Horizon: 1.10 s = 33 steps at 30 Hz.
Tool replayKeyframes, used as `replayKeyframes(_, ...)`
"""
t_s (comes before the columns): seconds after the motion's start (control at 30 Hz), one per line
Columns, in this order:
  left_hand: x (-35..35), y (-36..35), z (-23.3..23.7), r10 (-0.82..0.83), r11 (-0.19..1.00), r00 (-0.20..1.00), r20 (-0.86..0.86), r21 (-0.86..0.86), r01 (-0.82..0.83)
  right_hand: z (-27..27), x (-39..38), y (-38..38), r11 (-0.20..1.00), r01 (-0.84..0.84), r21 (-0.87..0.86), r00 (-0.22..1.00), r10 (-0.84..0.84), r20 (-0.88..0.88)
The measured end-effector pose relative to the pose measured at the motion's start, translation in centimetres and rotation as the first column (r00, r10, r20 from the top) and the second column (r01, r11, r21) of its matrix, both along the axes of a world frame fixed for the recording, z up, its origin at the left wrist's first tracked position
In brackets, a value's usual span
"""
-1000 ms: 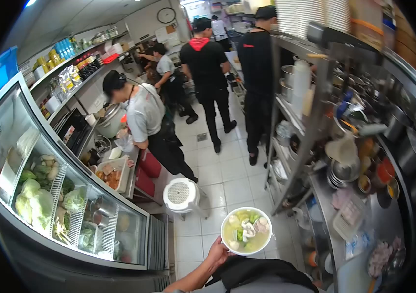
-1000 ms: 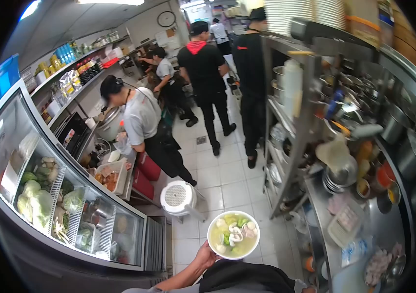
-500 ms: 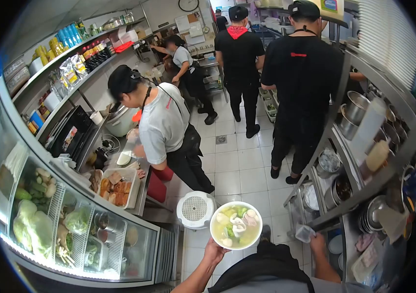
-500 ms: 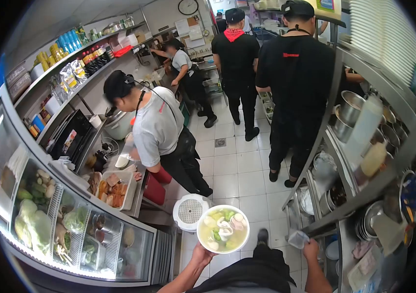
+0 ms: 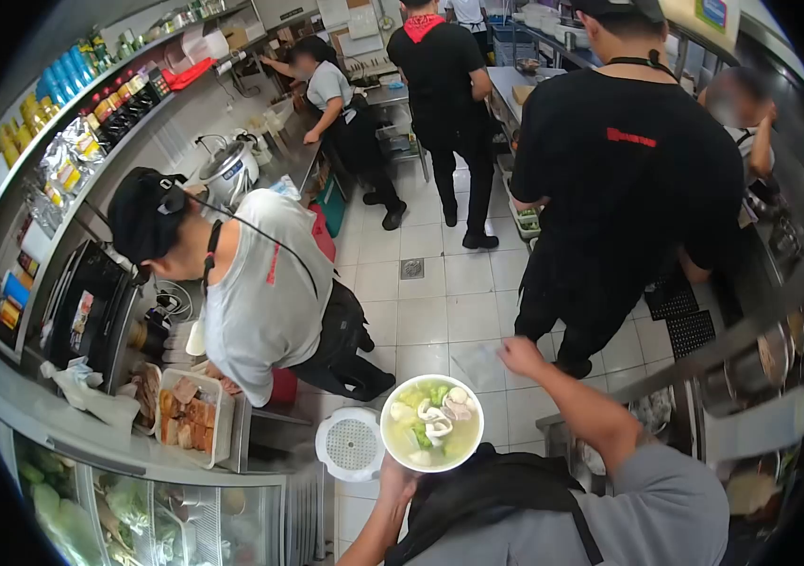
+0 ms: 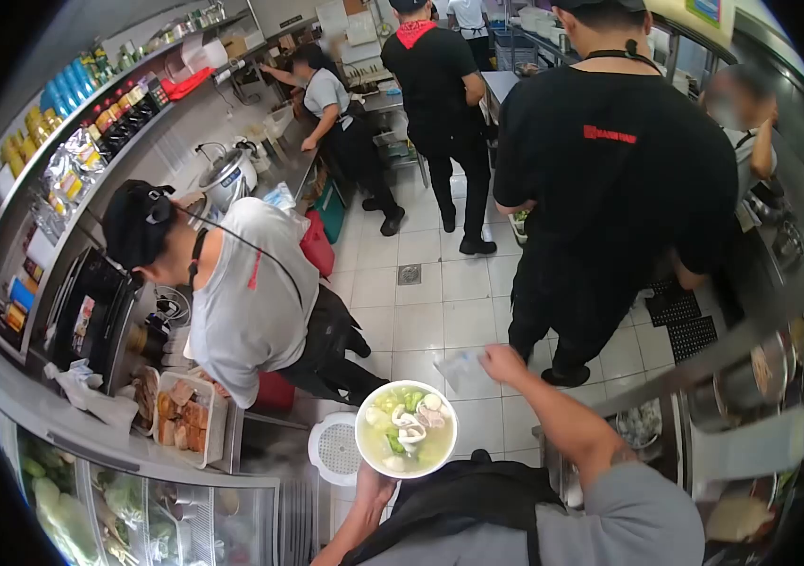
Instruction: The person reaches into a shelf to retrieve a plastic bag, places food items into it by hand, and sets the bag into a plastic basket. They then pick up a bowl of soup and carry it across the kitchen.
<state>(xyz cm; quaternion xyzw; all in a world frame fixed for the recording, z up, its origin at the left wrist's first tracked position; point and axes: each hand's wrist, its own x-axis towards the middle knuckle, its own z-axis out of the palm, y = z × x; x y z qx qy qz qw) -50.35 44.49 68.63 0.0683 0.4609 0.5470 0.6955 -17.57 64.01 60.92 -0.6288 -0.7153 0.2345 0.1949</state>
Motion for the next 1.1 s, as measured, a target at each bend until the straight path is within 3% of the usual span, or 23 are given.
replayKeyframes(0.07,0.2,3.5,-0.8,-0.003,0.999,0.996,0.087,-0.032,0.006,3.8,-2.1,9.3,1.0,0.01,0.014,1.0,-0.01,0.011)
replayKeyframes(0.17,0.6,8.8,-4.6,-0.083,0.996,0.995,0.064,0.043,0.08,8.8,-4.7,22.3,0.994,-0.029,0.104,0.999,0.031,-0.01)
replayKeyframes(0.23,1.8,12.3,-4.1,-0.052,0.998,0.996,0.077,-0.016,0.053,10.5,-5.9,29.6,0.979,-0.008,0.205,1.0,0.014,-0.027)
replayKeyframes(0.33,1.1,17.9,-7.9,-0.136,0.991,0.983,0.123,0.036,0.133,13.7,-6.5,37.5,0.962,0.051,0.267,0.997,-0.035,-0.065)
replayKeyframes(0.43,3.5,24.1,-8.1,0.007,0.997,0.999,0.053,-0.081,-0.002,14.6,-5.9,43.0,0.949,0.174,0.264,0.977,-0.133,-0.167)
replayKeyframes(0.47,3.1,26.2,-9.8,-0.116,0.992,0.991,0.069,0.051,0.112,14.7,-5.5,44.5,0.936,0.222,0.272,0.961,-0.164,-0.221)
replayKeyframes(0.57,4.2,32.6,-12.9,-0.13,0.988,0.988,0.08,0.094,0.123,14.7,-3.5,47.1,0.889,0.346,0.301,0.919,-0.256,-0.299)
replayKeyframes(0.7,6.5,42.5,-11.1,-0.042,0.995,0.992,0.117,0.098,0.031,16.0,-3.0,48.7,0.808,0.492,0.324,0.836,-0.334,-0.435)
replayKeyframes(0.87,5.5,55.5,-15.7,-0.126,0.965,0.956,0.263,0.258,0.057,16.5,-3.9,47.8,0.739,0.596,0.314,0.745,-0.363,-0.56)
replayKeyframes(0.97,6.1,62.4,-12.1,0.069,0.989,0.987,0.144,0.122,-0.087,16.2,-2.5,47.4,0.744,0.611,0.271,0.726,-0.389,-0.568)
replayKeyframes(1.1,4.2,72.2,-11.7,0.156,0.959,0.975,0.161,0.21,-0.188,14.5,-0.9,48.8,0.748,0.62,0.238,0.696,-0.385,-0.606)
